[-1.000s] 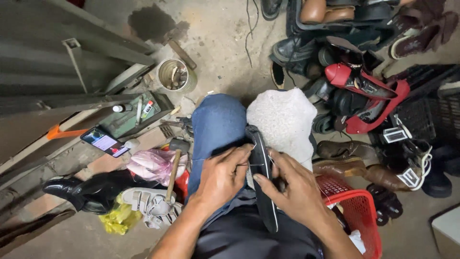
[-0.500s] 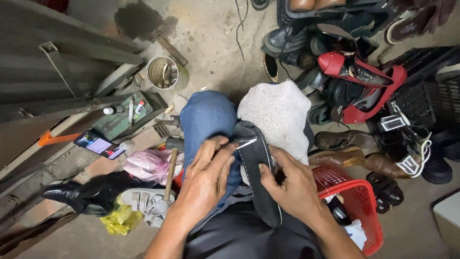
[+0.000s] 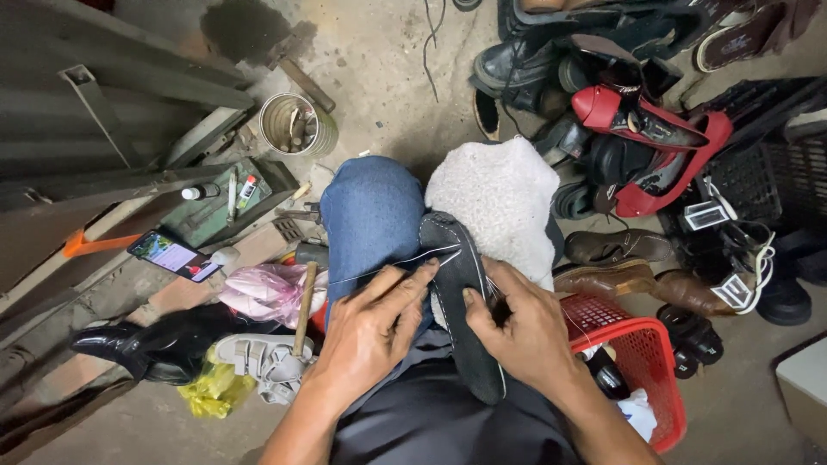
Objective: Hand-stitching a replacement sole onto a shoe using a needle and thread in a repair shop.
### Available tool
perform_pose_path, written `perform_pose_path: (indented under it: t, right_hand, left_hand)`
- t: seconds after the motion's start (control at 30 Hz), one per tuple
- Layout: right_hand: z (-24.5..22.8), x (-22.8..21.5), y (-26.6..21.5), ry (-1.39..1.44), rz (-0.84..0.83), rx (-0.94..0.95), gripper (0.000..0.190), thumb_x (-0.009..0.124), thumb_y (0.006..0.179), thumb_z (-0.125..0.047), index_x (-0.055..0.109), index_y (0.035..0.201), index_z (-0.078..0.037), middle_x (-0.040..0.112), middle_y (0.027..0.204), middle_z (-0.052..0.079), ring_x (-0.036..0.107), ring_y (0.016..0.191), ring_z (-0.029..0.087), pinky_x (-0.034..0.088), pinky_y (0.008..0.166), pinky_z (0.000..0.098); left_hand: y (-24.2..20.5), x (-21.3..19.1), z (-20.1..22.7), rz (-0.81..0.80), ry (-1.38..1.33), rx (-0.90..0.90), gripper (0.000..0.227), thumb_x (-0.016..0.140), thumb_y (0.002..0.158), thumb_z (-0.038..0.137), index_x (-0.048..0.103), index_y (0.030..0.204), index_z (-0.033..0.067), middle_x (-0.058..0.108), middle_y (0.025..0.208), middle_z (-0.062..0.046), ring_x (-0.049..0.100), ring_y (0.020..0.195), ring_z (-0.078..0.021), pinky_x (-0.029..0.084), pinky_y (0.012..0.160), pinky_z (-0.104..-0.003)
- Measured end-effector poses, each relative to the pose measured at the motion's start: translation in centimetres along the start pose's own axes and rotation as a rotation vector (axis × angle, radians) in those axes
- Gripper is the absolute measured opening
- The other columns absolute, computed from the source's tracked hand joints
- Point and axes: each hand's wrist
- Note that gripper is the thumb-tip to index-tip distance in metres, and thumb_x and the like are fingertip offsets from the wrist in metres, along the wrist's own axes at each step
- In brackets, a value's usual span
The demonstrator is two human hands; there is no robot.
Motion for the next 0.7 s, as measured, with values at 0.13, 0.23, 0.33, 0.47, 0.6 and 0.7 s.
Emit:
perform_pose_path:
  t: [0.13, 0.23, 0.33, 0.47, 0.6, 0.7]
  right_hand:
    - [-0.2, 0.1, 0.1, -0.020, 0.012, -0.049, 0.038, 0.071, 0.080, -0.011, 0.068, 0.115, 0.002, 0.074, 0.087, 0.008, 0.057, 0.050, 0.018, 0.047, 0.047, 0.0305]
    - [-0.7, 0.3, 0.3, -0.109, 0.031, -0.139, 0.037, 0.069, 0.082, -0.013, 0.067, 0.115, 0.005, 0.076, 0.095, 0.013, 0.069, 0.060, 0.024, 0.054, 0.052, 0.0328]
    - [-1.5, 0.8, 0.6, -0.150, 0.051, -0.232, 0.039, 0.070, 0.081, -0.010, 0.066, 0.114, 0.011, 0.077, 0.089, 0.019, 0.070, 0.052, 0.024, 0.055, 0.042, 0.0320]
    - [-2.0, 1.5, 0.6, -0.239, 0.116, -0.360, 0.040, 0.074, 0.081, -0.010, 0.066, 0.111, 0.015, 0.070, 0.078, 0.015, 0.054, 0.040, 0.018, 0.044, 0.034, 0.0296]
    - [-2.1, 2.3, 0.6, -0.299, 0.130, -0.373, 0.041, 0.073, 0.081, -0.012, 0.065, 0.110, 0.016, 0.068, 0.080, 0.016, 0.054, 0.042, 0.021, 0.045, 0.035, 0.0312]
    - [-1.6, 1.7, 0.9, -0.232, 0.089, -0.364, 0.040, 0.073, 0.081, -0.012, 0.065, 0.108, 0.017, 0.068, 0.074, 0.015, 0.054, 0.038, 0.019, 0.044, 0.032, 0.0316]
  left_hand:
    - [0.1, -0.4, -0.3, -0.013, 0.009, -0.001, 0.043, 0.068, 0.083, -0.001, 0.070, 0.126, 0.0041, 0.064, 0.091, -0.005, 0.059, 0.058, -0.0205, 0.048, 0.052, -0.035]
    - [0.4, -1.0, -1.6, -0.064, 0.062, 0.023, 0.044, 0.067, 0.084, 0.000, 0.070, 0.128, 0.0072, 0.063, 0.091, -0.002, 0.056, 0.049, -0.0148, 0.050, 0.043, -0.032]
    - [1.0, -2.3, -3.4, -0.073, 0.189, 0.163, 0.047, 0.068, 0.083, 0.004, 0.073, 0.127, 0.0166, 0.069, 0.090, -0.001, 0.048, 0.041, -0.0090, 0.044, 0.031, -0.023]
    - [1.9, -3.6, -3.5, -0.155, 0.285, 0.180, 0.043, 0.067, 0.084, 0.014, 0.075, 0.126, 0.0218, 0.072, 0.095, -0.004, 0.052, 0.041, -0.0211, 0.043, 0.039, -0.034]
    - [3.1, -2.1, -3.4, -0.146, 0.299, 0.249, 0.040, 0.069, 0.083, 0.013, 0.076, 0.123, 0.0135, 0.072, 0.095, -0.008, 0.057, 0.044, -0.0230, 0.049, 0.040, -0.035]
    - [3.1, -1.5, -3.6, -0.116, 0.209, 0.243, 0.041, 0.069, 0.084, 0.010, 0.075, 0.124, 0.0137, 0.069, 0.093, -0.007, 0.054, 0.045, -0.0208, 0.047, 0.043, -0.034]
Point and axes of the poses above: each hand's wrist, its own y-axis towards the middle knuckle, its own x-axis out of the palm, z = x × y
